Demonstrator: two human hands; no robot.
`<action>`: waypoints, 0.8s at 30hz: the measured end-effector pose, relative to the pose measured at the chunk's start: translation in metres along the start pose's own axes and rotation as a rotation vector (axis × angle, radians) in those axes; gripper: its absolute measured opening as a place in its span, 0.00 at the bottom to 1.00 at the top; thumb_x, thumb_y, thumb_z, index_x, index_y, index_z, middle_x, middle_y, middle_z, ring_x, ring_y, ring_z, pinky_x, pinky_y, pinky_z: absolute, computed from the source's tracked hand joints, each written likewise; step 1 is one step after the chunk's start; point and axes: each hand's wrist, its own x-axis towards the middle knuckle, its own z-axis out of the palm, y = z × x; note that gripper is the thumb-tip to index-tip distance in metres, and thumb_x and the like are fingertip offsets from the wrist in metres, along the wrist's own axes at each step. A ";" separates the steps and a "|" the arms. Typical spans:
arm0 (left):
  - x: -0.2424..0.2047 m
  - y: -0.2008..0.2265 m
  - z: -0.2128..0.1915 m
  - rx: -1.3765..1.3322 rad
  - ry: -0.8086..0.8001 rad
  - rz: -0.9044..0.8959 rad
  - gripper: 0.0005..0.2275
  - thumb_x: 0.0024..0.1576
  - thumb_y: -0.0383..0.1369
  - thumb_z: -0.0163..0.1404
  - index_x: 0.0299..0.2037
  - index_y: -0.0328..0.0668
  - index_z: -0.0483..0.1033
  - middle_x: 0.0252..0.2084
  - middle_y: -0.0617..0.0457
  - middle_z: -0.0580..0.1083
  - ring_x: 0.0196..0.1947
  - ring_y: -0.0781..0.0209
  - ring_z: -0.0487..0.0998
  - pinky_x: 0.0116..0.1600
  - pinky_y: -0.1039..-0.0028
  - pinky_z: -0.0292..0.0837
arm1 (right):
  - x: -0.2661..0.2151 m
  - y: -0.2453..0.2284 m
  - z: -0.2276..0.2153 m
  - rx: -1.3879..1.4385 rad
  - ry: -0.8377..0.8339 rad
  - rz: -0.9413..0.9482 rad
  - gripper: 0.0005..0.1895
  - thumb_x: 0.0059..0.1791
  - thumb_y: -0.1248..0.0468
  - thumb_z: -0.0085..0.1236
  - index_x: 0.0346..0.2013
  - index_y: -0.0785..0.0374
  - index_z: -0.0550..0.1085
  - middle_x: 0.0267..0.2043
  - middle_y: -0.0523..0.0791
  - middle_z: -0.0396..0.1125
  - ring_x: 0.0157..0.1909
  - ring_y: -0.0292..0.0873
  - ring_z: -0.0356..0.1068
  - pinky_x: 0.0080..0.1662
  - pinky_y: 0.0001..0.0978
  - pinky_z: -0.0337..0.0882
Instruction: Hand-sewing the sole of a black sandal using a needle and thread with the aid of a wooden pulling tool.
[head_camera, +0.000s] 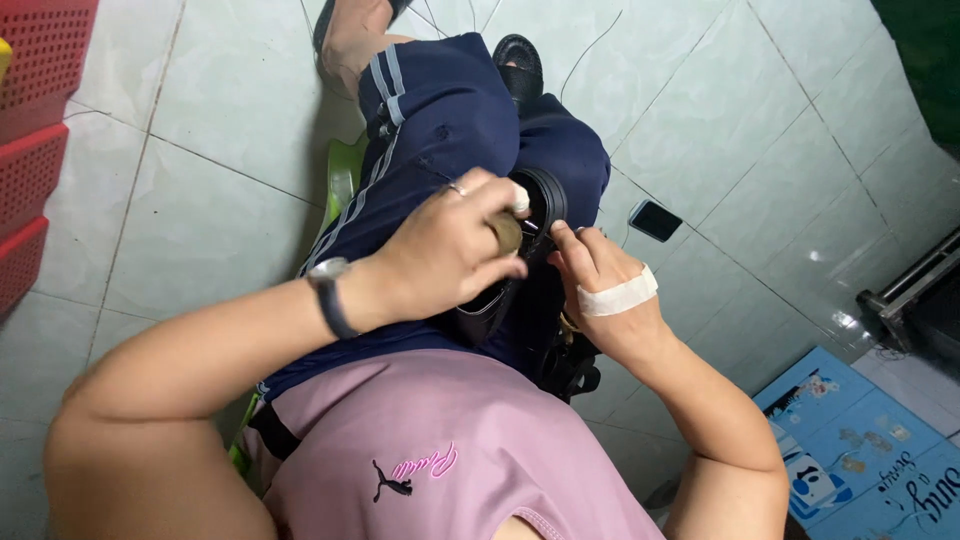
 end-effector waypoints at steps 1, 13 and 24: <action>0.006 0.012 -0.011 0.003 -0.002 0.001 0.16 0.50 0.36 0.58 0.18 0.32 0.70 0.37 0.45 0.66 0.39 0.41 0.71 0.39 0.61 0.68 | 0.002 0.000 0.000 0.001 0.003 0.000 0.20 0.47 0.68 0.53 0.53 0.64 0.65 0.30 0.47 0.61 0.23 0.49 0.66 0.21 0.38 0.66; 0.016 0.007 0.010 -0.535 -0.204 -0.730 0.13 0.47 0.25 0.54 0.41 0.31 0.68 0.23 0.48 0.74 0.16 0.65 0.74 0.15 0.81 0.65 | -0.006 0.003 -0.003 0.098 0.295 0.006 0.18 0.45 0.69 0.60 0.50 0.60 0.75 0.28 0.45 0.63 0.23 0.47 0.64 0.22 0.35 0.64; 0.001 0.003 0.012 0.344 -0.149 -0.129 0.15 0.53 0.43 0.54 0.31 0.35 0.76 0.36 0.49 0.71 0.35 0.50 0.74 0.35 0.67 0.71 | 0.008 0.006 -0.021 0.471 0.169 0.111 0.08 0.46 0.61 0.56 0.39 0.51 0.78 0.38 0.40 0.67 0.22 0.45 0.66 0.27 0.34 0.68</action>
